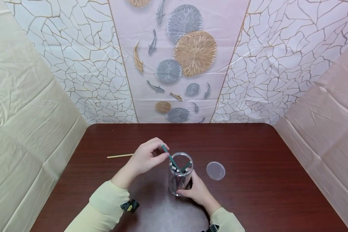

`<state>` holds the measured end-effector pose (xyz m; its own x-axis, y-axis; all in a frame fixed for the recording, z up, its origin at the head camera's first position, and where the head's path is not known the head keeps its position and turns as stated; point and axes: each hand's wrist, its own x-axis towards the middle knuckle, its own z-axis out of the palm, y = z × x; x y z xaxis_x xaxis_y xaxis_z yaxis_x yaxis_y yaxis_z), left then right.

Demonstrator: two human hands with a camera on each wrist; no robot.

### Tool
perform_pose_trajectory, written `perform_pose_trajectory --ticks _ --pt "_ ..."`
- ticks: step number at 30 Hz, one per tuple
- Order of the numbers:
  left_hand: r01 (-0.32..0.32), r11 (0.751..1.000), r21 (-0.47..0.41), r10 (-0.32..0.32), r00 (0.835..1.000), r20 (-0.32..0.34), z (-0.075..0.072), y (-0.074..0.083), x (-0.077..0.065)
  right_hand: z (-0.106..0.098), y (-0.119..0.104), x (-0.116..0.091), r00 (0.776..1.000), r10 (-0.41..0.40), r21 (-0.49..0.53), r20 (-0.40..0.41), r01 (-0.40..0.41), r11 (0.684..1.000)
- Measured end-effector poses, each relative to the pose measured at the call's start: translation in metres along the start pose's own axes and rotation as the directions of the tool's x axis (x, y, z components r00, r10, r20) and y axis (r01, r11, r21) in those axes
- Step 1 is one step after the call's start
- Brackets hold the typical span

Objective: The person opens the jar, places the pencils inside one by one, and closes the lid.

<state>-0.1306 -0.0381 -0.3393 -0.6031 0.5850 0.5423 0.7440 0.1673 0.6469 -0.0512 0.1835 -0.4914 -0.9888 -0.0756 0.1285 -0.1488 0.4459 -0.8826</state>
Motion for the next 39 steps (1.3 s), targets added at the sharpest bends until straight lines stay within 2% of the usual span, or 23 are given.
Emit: perform_pose_trajectory --ticks 11,21,29,33,39 --pt "-0.017 1.0 0.009 0.017 1.0 0.019 0.003 -0.002 -0.001 0.001 0.001 0.0 1.0 -0.015 -0.008 -0.009 0.015 1.0" --pt "-0.067 0.997 -0.022 0.067 0.998 -0.009 0.001 -0.005 -0.003 0.002 0.002 0.001 1.0 -0.012 -0.019 -0.023 0.011 1.0" --pt "-0.069 0.997 -0.036 0.069 0.997 -0.02 -0.003 -0.009 -0.005 0.002 0.002 0.0 1.0 -0.001 -0.043 -0.03 0.0 0.999" --pt "-0.04 0.998 -0.038 0.039 0.999 -0.031 -0.006 -0.011 -0.006 0.001 0.001 0.0 0.999 0.005 -0.042 -0.032 -0.006 0.999" --pt "0.065 0.996 -0.054 -0.066 0.998 -0.016 -0.012 -0.015 -0.01 0.001 0.002 0.0 1.0 -0.003 -0.049 -0.023 0.002 0.999"
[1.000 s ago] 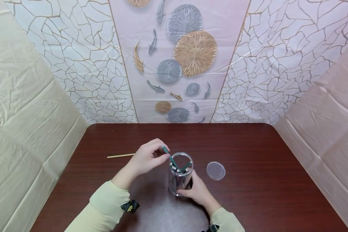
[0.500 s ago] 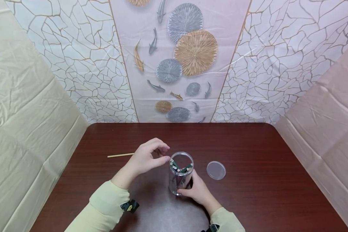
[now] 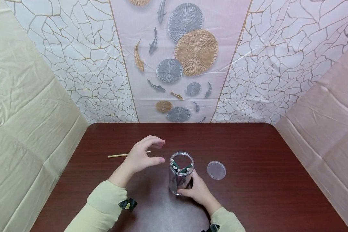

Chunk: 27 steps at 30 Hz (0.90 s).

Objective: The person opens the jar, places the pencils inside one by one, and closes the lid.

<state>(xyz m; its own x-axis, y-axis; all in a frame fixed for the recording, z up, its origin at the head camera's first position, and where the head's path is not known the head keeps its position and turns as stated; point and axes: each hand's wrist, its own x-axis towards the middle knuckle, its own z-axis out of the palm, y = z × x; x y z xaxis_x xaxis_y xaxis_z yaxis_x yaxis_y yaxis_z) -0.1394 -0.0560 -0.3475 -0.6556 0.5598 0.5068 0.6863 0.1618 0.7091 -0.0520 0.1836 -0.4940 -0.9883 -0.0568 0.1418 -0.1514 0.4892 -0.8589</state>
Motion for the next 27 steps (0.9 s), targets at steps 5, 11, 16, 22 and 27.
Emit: perform_pose_trajectory --ticks 5,11,16,22,27 --pt "0.03 0.999 0.044 -0.029 0.999 -0.025 -0.006 -0.011 -0.003 0.001 0.001 0.0 1.0 0.001 0.003 -0.001 -0.001 1.0" --pt "0.097 0.978 0.186 -0.088 0.995 -0.056 -0.012 -0.03 -0.008 0.0 0.0 0.0 1.0 -0.016 0.017 0.002 0.016 1.0" --pt "0.155 0.964 0.214 -0.145 0.987 -0.062 -0.014 -0.039 -0.012 0.0 0.0 0.001 1.0 -0.031 0.023 0.004 0.031 0.999" --pt "0.202 0.934 0.293 -0.2 0.979 -0.036 -0.017 -0.059 -0.018 0.0 0.001 0.0 1.0 -0.018 0.034 -0.001 0.018 0.999" --pt "0.27 0.889 0.371 -0.286 0.958 -0.011 -0.021 -0.076 -0.026 0.0 0.001 0.0 1.0 -0.01 0.034 0.002 0.01 0.999"
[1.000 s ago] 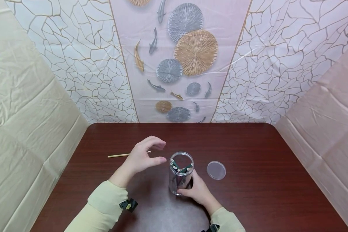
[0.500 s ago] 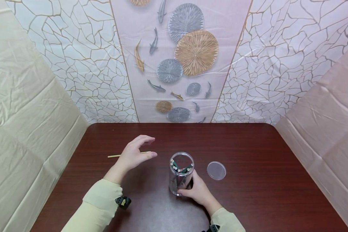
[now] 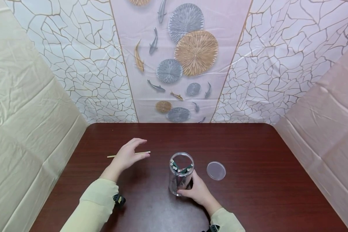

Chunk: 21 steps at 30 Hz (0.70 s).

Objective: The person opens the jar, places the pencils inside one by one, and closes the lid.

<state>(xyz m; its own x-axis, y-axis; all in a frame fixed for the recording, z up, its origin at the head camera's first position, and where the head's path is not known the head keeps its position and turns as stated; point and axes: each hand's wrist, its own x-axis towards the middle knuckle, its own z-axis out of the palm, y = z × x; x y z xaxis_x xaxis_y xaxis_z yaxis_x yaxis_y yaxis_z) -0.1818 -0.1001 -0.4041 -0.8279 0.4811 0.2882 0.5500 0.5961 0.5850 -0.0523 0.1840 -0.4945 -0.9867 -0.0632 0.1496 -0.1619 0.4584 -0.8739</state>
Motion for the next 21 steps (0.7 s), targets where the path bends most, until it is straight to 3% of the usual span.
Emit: perform_pose_trajectory --ticks 5,12,21 --pt "0.057 0.998 0.039 -0.058 0.998 0.028 0.002 -0.017 -0.006 0.0 -0.001 0.0 1.0 -0.011 -0.014 -0.002 0.011 1.0" --pt "0.047 0.996 0.079 -0.048 0.999 0.011 0.006 -0.036 -0.011 0.0 -0.001 0.0 1.0 -0.011 -0.033 -0.001 0.011 0.999" --pt "0.086 0.981 0.176 -0.098 0.993 0.064 0.005 -0.057 -0.016 0.0 -0.001 0.0 1.0 -0.003 -0.023 -0.006 0.003 1.0"
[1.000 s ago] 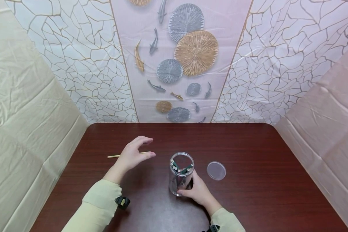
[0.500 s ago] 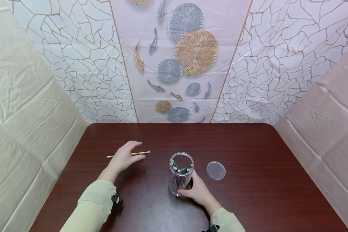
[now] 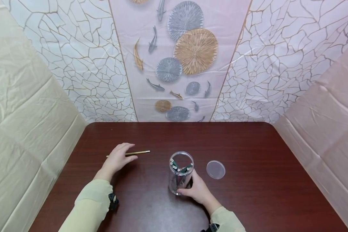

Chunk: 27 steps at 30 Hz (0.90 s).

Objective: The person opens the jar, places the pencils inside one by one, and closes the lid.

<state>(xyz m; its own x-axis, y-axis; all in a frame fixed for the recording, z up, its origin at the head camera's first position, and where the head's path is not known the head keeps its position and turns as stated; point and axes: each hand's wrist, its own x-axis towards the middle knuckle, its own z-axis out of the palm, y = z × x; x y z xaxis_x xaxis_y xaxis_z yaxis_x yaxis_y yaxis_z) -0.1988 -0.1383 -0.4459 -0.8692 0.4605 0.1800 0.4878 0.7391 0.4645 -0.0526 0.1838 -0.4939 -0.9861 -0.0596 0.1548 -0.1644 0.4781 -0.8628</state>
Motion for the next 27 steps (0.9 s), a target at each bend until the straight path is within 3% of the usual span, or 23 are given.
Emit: perform_pose_trajectory --ticks 8,18,27 --pt "0.042 0.998 0.037 -0.043 0.999 0.009 0.007 -0.019 -0.007 -0.001 -0.001 0.001 1.0 -0.015 -0.002 0.007 0.015 1.0" --pt "0.053 0.999 0.013 -0.053 0.998 0.042 0.014 -0.026 -0.013 0.001 0.001 0.001 1.0 -0.009 -0.011 0.001 0.009 1.0" --pt "0.06 0.997 0.042 -0.061 0.998 0.01 0.016 -0.032 -0.015 0.001 0.002 0.001 1.0 0.005 -0.009 -0.001 -0.005 1.0"
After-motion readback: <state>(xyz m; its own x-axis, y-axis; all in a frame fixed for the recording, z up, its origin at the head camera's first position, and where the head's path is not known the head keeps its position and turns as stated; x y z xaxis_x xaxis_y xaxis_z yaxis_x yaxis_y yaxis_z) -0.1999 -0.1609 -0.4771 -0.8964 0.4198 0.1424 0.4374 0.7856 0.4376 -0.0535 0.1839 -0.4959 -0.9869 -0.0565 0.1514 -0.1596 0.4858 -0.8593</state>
